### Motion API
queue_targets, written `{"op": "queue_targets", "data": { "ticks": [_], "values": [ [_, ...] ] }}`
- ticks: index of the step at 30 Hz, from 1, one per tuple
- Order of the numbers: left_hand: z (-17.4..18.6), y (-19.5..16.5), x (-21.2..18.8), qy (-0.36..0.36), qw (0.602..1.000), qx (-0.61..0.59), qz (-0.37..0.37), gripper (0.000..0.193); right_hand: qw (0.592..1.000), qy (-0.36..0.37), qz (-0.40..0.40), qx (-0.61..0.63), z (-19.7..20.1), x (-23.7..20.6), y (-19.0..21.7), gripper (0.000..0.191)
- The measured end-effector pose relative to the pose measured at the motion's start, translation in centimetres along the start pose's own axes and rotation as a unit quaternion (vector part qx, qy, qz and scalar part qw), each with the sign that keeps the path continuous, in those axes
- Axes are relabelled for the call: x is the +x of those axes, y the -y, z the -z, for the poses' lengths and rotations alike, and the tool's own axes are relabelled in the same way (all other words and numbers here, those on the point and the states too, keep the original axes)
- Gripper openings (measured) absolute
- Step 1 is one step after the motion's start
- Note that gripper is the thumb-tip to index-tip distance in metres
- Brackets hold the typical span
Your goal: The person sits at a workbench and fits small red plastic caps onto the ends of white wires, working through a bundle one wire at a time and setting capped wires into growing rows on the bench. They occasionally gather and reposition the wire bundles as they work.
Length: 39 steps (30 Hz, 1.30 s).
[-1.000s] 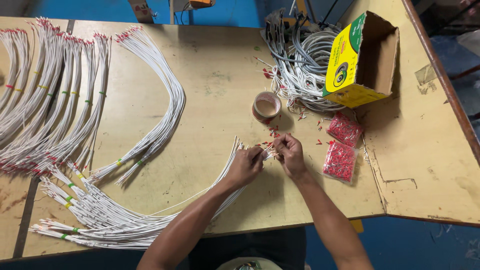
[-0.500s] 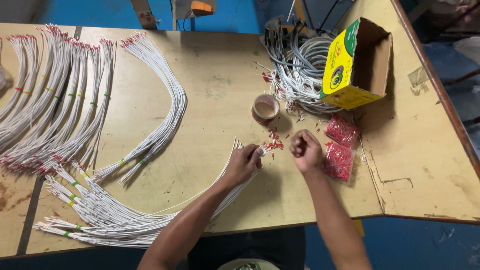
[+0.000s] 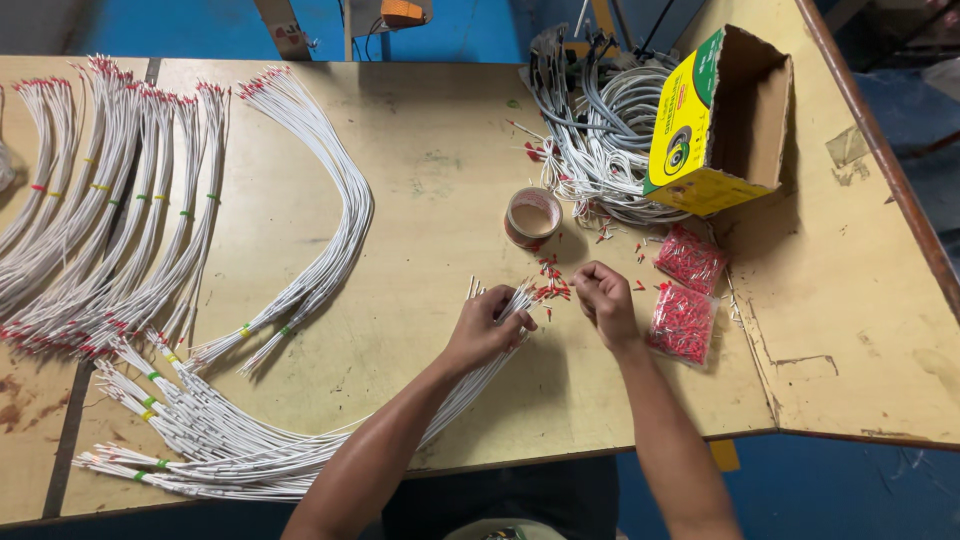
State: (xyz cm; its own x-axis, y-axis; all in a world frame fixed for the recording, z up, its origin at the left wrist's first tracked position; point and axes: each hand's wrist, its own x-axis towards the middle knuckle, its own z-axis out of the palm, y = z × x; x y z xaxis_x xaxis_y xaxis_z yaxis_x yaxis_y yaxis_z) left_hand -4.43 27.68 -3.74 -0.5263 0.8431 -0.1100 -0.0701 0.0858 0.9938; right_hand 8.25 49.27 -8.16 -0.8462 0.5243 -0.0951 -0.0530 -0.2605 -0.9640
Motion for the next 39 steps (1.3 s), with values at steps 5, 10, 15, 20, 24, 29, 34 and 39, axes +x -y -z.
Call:
{"op": "queue_targets", "data": {
  "ticks": [5,10,15,20,24,29,34,39],
  "values": [
    [0.3,0.3,0.2,-0.005,1.0,-0.015,0.003,0.02,0.973,0.025,0.051,-0.224,-0.9,-0.4,0.7,0.007],
    [0.4,1.0,0.6,0.0,0.999,-0.053,0.0,0.021,0.937,0.025,-0.001,-0.349,-3.0,-1.9,3.1,0.009],
    [0.4,1.3,0.7,-0.002,0.998,-0.064,-0.004,0.021,0.853,0.032,-0.007,-0.52,-4.7,-2.5,4.6,0.016],
    [0.4,1.2,0.7,-0.001,0.998,-0.059,-0.003,0.02,0.834,0.034,0.065,-0.547,-5.4,-2.3,4.2,0.018],
    [0.3,1.1,0.6,-0.006,0.999,-0.052,-0.002,0.019,0.808,0.029,0.026,-0.588,-5.3,-2.2,3.7,0.017],
    [0.4,1.7,0.8,-0.009,0.998,-0.06,-0.002,0.016,0.839,0.01,0.044,-0.543,-4.1,-2.1,2.5,0.013],
    [0.4,2.5,1.2,-0.01,0.997,-0.071,0.002,0.015,0.948,0.006,0.074,-0.311,-2.0,-1.6,1.3,0.008],
    [0.7,2.5,1.6,-0.012,0.997,-0.078,0.007,0.017,0.956,-0.092,0.205,-0.189,-0.2,-1.1,5.6,0.009]
  ]
}}
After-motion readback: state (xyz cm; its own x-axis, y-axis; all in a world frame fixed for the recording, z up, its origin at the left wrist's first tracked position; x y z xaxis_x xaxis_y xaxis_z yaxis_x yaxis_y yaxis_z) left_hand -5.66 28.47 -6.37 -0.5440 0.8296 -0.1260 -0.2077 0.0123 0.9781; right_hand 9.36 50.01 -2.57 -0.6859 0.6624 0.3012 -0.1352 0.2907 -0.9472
